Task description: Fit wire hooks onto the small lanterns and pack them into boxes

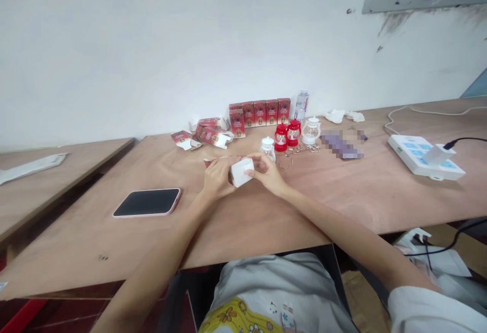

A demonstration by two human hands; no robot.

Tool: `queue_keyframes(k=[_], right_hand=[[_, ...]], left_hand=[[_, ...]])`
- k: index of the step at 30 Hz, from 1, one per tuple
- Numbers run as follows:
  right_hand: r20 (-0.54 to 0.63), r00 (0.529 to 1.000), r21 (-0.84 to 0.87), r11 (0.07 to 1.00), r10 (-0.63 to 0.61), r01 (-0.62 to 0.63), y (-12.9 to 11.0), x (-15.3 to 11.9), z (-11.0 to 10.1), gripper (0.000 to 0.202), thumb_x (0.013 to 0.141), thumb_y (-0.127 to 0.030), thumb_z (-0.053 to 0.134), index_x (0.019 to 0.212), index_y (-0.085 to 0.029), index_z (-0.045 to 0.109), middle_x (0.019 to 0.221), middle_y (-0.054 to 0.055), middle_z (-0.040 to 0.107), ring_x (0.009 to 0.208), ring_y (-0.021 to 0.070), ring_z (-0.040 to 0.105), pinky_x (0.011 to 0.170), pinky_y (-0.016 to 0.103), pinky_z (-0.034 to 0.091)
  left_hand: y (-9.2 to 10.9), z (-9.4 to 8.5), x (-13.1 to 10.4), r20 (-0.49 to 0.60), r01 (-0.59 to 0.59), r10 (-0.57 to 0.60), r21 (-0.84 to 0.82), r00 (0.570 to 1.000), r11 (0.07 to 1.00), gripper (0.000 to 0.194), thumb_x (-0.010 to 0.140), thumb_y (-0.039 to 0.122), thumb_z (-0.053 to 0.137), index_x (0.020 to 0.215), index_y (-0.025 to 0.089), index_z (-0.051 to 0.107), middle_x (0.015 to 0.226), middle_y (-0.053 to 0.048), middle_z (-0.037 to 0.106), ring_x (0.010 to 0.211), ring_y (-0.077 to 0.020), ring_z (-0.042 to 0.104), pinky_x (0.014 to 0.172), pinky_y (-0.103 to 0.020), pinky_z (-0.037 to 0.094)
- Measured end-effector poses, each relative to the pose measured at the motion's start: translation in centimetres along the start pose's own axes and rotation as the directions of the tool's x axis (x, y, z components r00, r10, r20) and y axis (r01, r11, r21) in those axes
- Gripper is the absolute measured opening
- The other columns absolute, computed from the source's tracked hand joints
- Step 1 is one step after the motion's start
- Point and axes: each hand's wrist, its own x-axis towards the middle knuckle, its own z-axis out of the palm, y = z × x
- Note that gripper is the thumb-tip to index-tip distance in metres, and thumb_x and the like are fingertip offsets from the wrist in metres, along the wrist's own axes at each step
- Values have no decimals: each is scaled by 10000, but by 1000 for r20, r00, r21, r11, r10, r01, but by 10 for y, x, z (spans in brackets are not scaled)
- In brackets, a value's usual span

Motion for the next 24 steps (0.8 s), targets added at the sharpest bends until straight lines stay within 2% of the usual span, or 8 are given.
queue_keyframes(k=[6, 10, 12, 14, 16, 18, 21, 24], right_hand=[[130, 991, 58, 998, -9, 1, -1, 1, 1, 521, 654, -377, 754, 1123, -271, 551, 1213, 42, 570, 1146, 197, 527, 954, 353, 454], [19, 996, -22, 996, -86, 86, 3, 1, 0, 488, 647, -402, 758, 1075, -262, 570, 1139, 44, 587, 1083, 200, 558, 939, 369, 470], [-62, 985, -167, 975, -162, 150, 4, 0, -3, 442, 673, -386, 745, 1064, -265, 577, 1161, 57, 560, 1109, 214, 540, 940, 394, 473], [-40, 961, -375, 895, -275, 241, 4, -2, -6, 345, 723, -343, 712, 1043, -274, 604, 1218, 75, 514, 1187, 239, 485, 976, 442, 447], [120, 914, -543, 746, -387, 387, 5, -3, -9, 214, 802, -285, 632, 1016, -286, 640, 1256, 79, 486, 1272, 251, 407, 1039, 487, 383], [341, 833, -588, 593, -436, 551, 6, -4, -10, 190, 849, -270, 567, 1016, -289, 658, 1259, 83, 496, 1322, 253, 347, 1074, 510, 335], [539, 731, -550, 483, -418, 682, 6, -5, -7, 252, 831, -373, 591, 1054, -273, 651, 1250, 97, 521, 1318, 282, 349, 1071, 545, 325], [449, 790, -609, 503, -417, 613, 4, -6, -7, 291, 834, -395, 569, 1096, -284, 624, 1268, 94, 512, 1297, 305, 369, 1079, 583, 274]], left_hand=[[1, 4, -1, -76, -108, 99, -126, 992, 986, 574, 773, 322, 647, 1267, 204, 379, 1123, -129, 631, 1076, -260, 604, 958, -464, 466], [6, -1, 3, 46, -54, 64, -187, 997, 981, 702, 705, 494, 688, 1264, 216, 368, 1225, -157, 553, 1202, -316, 503, 1025, -579, 346], [8, -4, 6, 83, 59, -43, -199, 996, 978, 678, 705, 601, 629, 1222, 208, 433, 1321, -173, 455, 1272, -344, 411, 1026, -581, 332], [9, -5, 6, 25, 247, -248, -211, 968, 946, 599, 780, 633, 503, 1196, 203, 472, 1368, -158, 386, 1293, -343, 368, 1023, -550, 347], [6, -3, 6, -44, 423, -455, -297, 890, 856, 568, 835, 605, 433, 1239, 205, 429, 1353, -146, 393, 1229, -315, 444, 966, -485, 430], [2, 0, 5, -14, 518, -577, -424, 817, 743, 598, 838, 568, 467, 1310, 234, 316, 1296, -142, 452, 1078, -261, 569, 817, -391, 529], [-1, 3, 6, 75, 557, -613, -514, 786, 652, 730, 796, 473, 594, 1367, 298, 173, 1233, -121, 515, 930, -208, 641, 666, -306, 563], [1, 1, 9, 110, 566, -605, -514, 788, 644, 853, 717, 378, 700, 1381, 340, 165, 1260, -110, 497, 932, -212, 638, 654, -318, 578]])
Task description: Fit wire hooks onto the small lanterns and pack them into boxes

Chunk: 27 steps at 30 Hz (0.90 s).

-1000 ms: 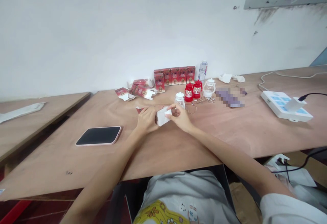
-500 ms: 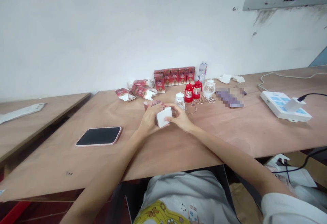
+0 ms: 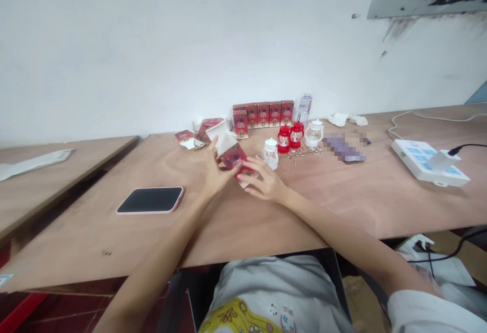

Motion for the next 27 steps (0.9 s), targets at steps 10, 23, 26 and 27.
queue_keyframes(k=[10, 23, 26, 27], right_hand=[[-265, 818, -83, 834, 510, -546, 43, -6, -23, 583, 789, -363, 624, 1329, -289, 417, 1302, 123, 452, 1229, 348, 434, 961, 549, 391], [-110, 644, 948, 275, 757, -162, 15, 48, -59, 391, 752, -452, 591, 1106, -313, 505, 1078, 3, 635, 1048, 202, 594, 780, 361, 569], [50, 720, 989, 63, 692, -130, -2, 67, -65, 296, 775, -453, 569, 1005, -268, 545, 994, 16, 660, 1033, 200, 599, 761, 339, 584], [95, 730, 987, 31, 676, -157, -7, 71, -64, 276, 772, -429, 581, 988, -262, 547, 984, 16, 662, 1012, 199, 605, 755, 339, 587]], left_hand=[[-2, 0, -4, 152, 13, -17, 24, 988, 1000, 855, 627, 294, 767, 1328, 306, 277, 1120, -64, 559, 901, -184, 629, 680, -327, 581], [-13, 11, -10, 76, 36, -36, -1, 996, 999, 872, 591, 312, 788, 1218, 308, 182, 1246, -85, 456, 994, -224, 613, 757, -433, 574], [-15, 13, -13, 85, -20, 23, -38, 996, 999, 888, 592, 325, 790, 1238, 289, 182, 1272, -111, 450, 1028, -247, 607, 788, -470, 563], [-15, 13, -14, 91, -42, 47, -50, 995, 998, 892, 598, 330, 788, 1250, 287, 181, 1282, -120, 448, 1039, -257, 604, 795, -485, 559]])
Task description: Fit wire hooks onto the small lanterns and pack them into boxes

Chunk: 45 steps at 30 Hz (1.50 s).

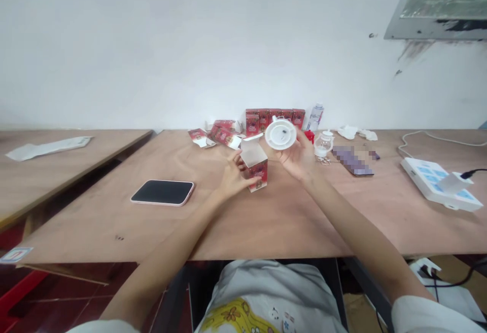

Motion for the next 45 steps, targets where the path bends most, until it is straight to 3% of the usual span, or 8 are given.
queue_keyframes(k=[8, 14, 20, 24, 29, 38, 42, 45], right_hand=[[-70, 984, -12, 986, 163, -164, 15, 5, 11, 317, 713, -313, 632, 1007, -272, 521, 895, -14, 660, 806, 181, 638, 704, 365, 595], [-46, 998, -227, 973, -48, 37, 13, -7, 26, 566, 709, -321, 678, 1190, -378, 387, 1080, -30, 612, 912, 194, 637, 713, 397, 582], [10, 990, -378, 916, -142, 135, 20, -25, 45, 667, 748, -400, 660, 1295, -400, 278, 1204, 26, 559, 1056, 230, 591, 800, 449, 563], [29, 947, -491, 821, -320, 292, 25, -20, 31, 704, 739, -438, 671, 1315, -388, 268, 1329, 43, 474, 1155, 230, 538, 951, 457, 485], [155, 934, -629, 697, -321, 344, 19, -6, 7, 748, 721, -481, 678, 1341, -344, 282, 1330, 70, 484, 1104, 238, 565, 938, 453, 488], [422, 896, -827, 347, -134, 442, -6, 1, 9, 653, 668, -257, 722, 1260, -333, 459, 1340, 23, 478, 1187, 284, 486, 1021, 479, 355], [429, 893, -874, 312, 135, 372, -9, 14, 5, 614, 638, -247, 718, 1206, -290, 489, 1163, 37, 587, 973, 264, 581, 862, 436, 438], [371, 916, -909, 262, 155, 324, -7, 18, 5, 546, 643, -266, 706, 1148, -272, 497, 1030, 27, 622, 879, 239, 585, 780, 378, 442]], left_hand=[[1, 1, -3, 28, -59, 59, -5, 998, 998, 935, 600, 346, 795, 1290, 284, 167, 1303, -151, 438, 1054, -293, 600, 804, -524, 553], [-2, 3, -1, 33, -24, 24, -3, 999, 1000, 942, 578, 375, 799, 1290, 258, 192, 1327, -155, 410, 1069, -282, 586, 815, -493, 553], [4, 2, -1, 43, 79, -81, 34, 996, 996, 857, 610, 388, 780, 1246, 229, 228, 1165, -110, 544, 963, -273, 633, 791, -507, 559], [-1, 3, 0, 31, 17, -16, -23, 999, 1000, 906, 592, 360, 792, 1271, 275, 197, 1319, -131, 409, 1042, -261, 601, 824, -486, 555], [-9, 6, 0, 30, -27, 28, -30, 999, 999, 878, 610, 367, 779, 1237, 290, 169, 1334, -133, 368, 1089, -258, 575, 835, -481, 547], [-8, 2, 1, 34, -4, 6, -53, 999, 999, 892, 601, 353, 788, 1247, 278, 177, 1315, -140, 393, 1047, -242, 588, 820, -464, 549], [-7, 1, 1, 69, -19, 22, -44, 997, 999, 903, 596, 345, 792, 1261, 273, 186, 1349, -153, 361, 1105, -266, 559, 861, -484, 524], [-6, 0, 1, 73, -11, 14, -48, 997, 999, 912, 610, 357, 783, 1288, 269, 180, 1346, -152, 374, 1098, -262, 561, 853, -476, 530]])
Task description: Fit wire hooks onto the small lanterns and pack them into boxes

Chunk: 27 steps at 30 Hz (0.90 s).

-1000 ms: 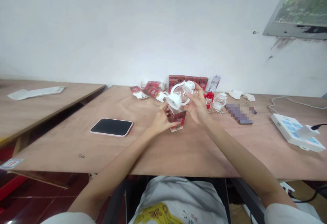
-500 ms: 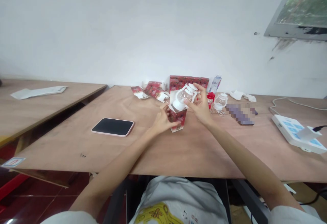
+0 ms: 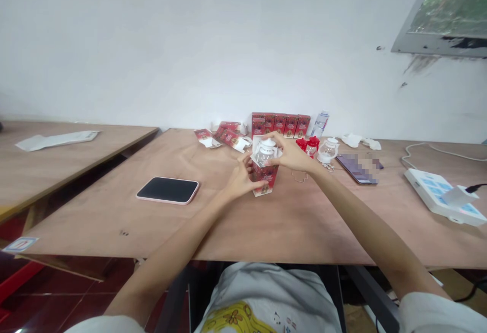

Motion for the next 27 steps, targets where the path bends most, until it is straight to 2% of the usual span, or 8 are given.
queue_keyframes(k=[6, 12, 14, 16, 19, 22, 24, 27], right_hand=[[-78, 994, -135, 988, 70, -80, -2, 4, 6, 483, 578, -263, 754, 1006, -242, 531, 892, 2, 637, 821, 220, 567, 719, 322, 418], [116, 992, -122, 992, 55, -40, 8, 4, 6, 212, 708, -305, 667, 899, -213, 667, 850, 26, 683, 794, 212, 613, 747, 342, 444], [139, 990, -45, 999, 0, 7, 10, 0, 5, 191, 777, -307, 585, 918, -225, 684, 906, 28, 698, 858, 217, 624, 811, 367, 446], [41, 998, 93, 995, -38, 34, 13, -5, 5, 222, 819, -273, 496, 933, -237, 683, 973, 24, 694, 943, 211, 612, 880, 383, 433], [-150, 987, 388, 921, 53, 9, 22, -14, 8, 230, 810, -240, 466, 933, -249, 661, 1043, 17, 669, 967, 187, 601, 881, 372, 452], [-205, 966, 603, 797, 160, -4, 30, -20, 11, 185, 765, -277, 571, 941, -260, 627, 1051, 14, 657, 949, 173, 603, 841, 344, 480], [-217, 963, 654, 756, 158, 24, 33, -21, 13, 261, 721, -303, 653, 976, -270, 606, 1054, 12, 646, 962, 165, 597, 847, 328, 479], [-207, 971, 629, 777, 123, 36, 33, -20, 17, 426, 648, -309, 742, 1042, -275, 585, 1082, 21, 618, 963, 161, 578, 830, 309, 484]], left_hand=[[-1, -1, 0, -9, 14, -14, 23, 1000, 1000, 949, 596, 382, 786, 1313, 261, 177, 1319, -147, 408, 1048, -258, 584, 828, -489, 538], [2, -2, 0, 31, -64, 64, 23, 998, 998, 944, 625, 350, 773, 1354, 294, 177, 1343, -137, 410, 1058, -254, 590, 836, -465, 535], [5, -4, 0, 58, -59, 56, 48, 997, 997, 946, 644, 353, 759, 1389, 288, 180, 1291, -120, 476, 1054, -254, 594, 850, -456, 529], [8, -6, 1, 94, -56, 47, 95, 994, 994, 928, 673, 351, 734, 1418, 284, 185, 1212, -89, 544, 1030, -243, 603, 864, -447, 523], [12, -8, 1, 117, -86, 68, 153, 991, 984, 914, 704, 346, 702, 1441, 302, 163, 1228, -71, 549, 1016, -229, 601, 860, -421, 528], [16, -8, 2, 112, -129, 112, 161, 987, 978, 914, 705, 358, 704, 1443, 317, 166, 1343, -82, 475, 1076, -244, 571, 853, -400, 532], [17, -8, 1, 114, -153, 137, 151, 984, 977, 871, 708, 358, 702, 1431, 314, 218, 1350, -84, 465, 1110, -254, 552, 847, -388, 536], [19, -9, 1, 137, -189, 169, 152, 976, 970, 783, 711, 334, 695, 1395, 296, 317, 1335, -92, 454, 1133, -263, 533, 831, -369, 541]])
